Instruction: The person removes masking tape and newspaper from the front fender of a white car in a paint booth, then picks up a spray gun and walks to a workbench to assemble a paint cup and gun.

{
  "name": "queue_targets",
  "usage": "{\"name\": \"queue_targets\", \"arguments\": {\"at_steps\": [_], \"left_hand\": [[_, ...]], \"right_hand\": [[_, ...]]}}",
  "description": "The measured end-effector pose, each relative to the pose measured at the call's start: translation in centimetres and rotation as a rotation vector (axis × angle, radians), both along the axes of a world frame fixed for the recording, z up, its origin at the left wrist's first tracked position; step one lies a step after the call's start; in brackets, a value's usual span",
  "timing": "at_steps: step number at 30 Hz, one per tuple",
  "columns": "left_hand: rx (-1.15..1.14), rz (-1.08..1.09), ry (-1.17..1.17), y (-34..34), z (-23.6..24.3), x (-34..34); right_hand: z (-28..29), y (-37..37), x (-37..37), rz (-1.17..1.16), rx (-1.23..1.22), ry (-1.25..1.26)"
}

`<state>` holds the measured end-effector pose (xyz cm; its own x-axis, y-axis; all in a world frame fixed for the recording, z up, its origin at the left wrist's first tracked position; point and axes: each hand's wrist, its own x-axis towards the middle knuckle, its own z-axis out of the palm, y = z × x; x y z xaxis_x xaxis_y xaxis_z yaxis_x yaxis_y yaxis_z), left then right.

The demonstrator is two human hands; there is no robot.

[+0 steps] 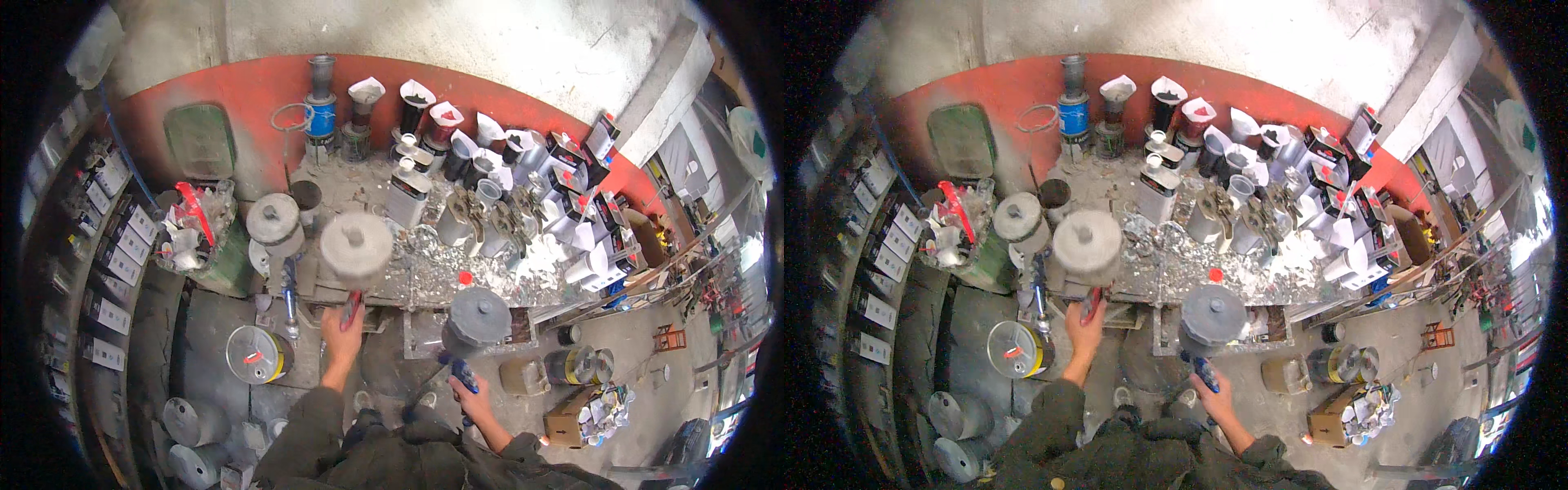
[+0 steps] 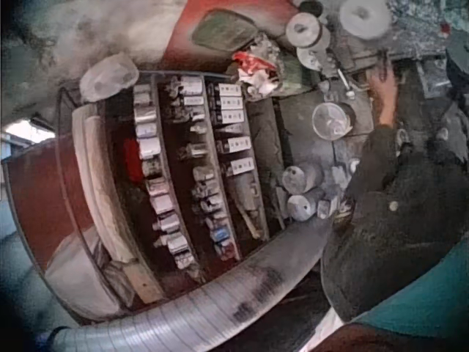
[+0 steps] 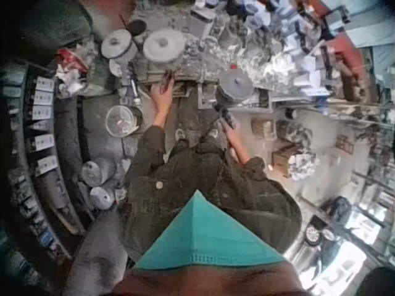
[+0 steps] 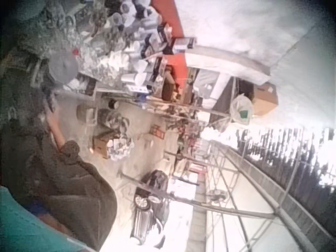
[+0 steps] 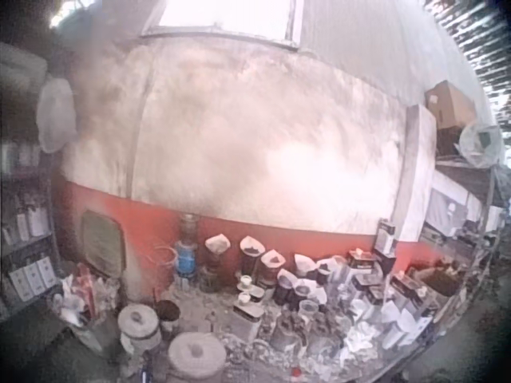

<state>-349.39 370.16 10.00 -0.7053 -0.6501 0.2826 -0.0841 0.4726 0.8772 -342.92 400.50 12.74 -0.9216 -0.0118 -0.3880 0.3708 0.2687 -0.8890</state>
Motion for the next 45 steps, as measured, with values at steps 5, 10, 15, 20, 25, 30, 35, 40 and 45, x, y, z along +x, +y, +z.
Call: {"name": "queue_targets", "arguments": {"at_steps": [5, 10, 15, 20, 25, 30, 35, 40, 45], "left_hand": [[0.210, -0.014, 0.110, -2.0, -0.5, 11.1], [0.273, 0.155, -0.076, -1.0, 0.5, 21.1], [0.430, 0.349, 0.080, 0.0, -6.5, 27.7], [0.518, 0.300, 0.056, 1.4, -4.3, 29.1], [0.469, 0.261, -0.052, 1.0, -6.9, 28.7], [0.440, 0.173, -0.057, 0.2, -3.9, 24.6], [0.364, 0.079, -0.138, 2.8, -1.3, 18.5], [0.440, -0.165, 0.113, 10.8, 1.6, 10.3], [-0.750, -0.870, 0.147, 15.1, 5.9, 7.4]], "right_hand": [[-1.5, -7.3, -3.8, 0.220, -0.213, 0.046], [0.2, -17.2, -7.6, 0.221, -0.359, 0.072], [-2.9, -26.2, -10.7, -0.013, -0.030, 0.477], [-5.4, -29.1, -13.8, -0.015, 0.231, 0.451], [-8.4, -26.4, -15.3, 0.206, 0.436, 0.323], [-5.7, -22.3, -11.9, 0.264, 0.384, 0.580], [-2.1, -13.0, -8.3, 0.838, -0.126, 0.101], [4.6, -7.8, -2.5, 0.735, -0.339, 0.561], [4.3, 0.8, -4.0, 0.342, -0.332, 0.517]]}}
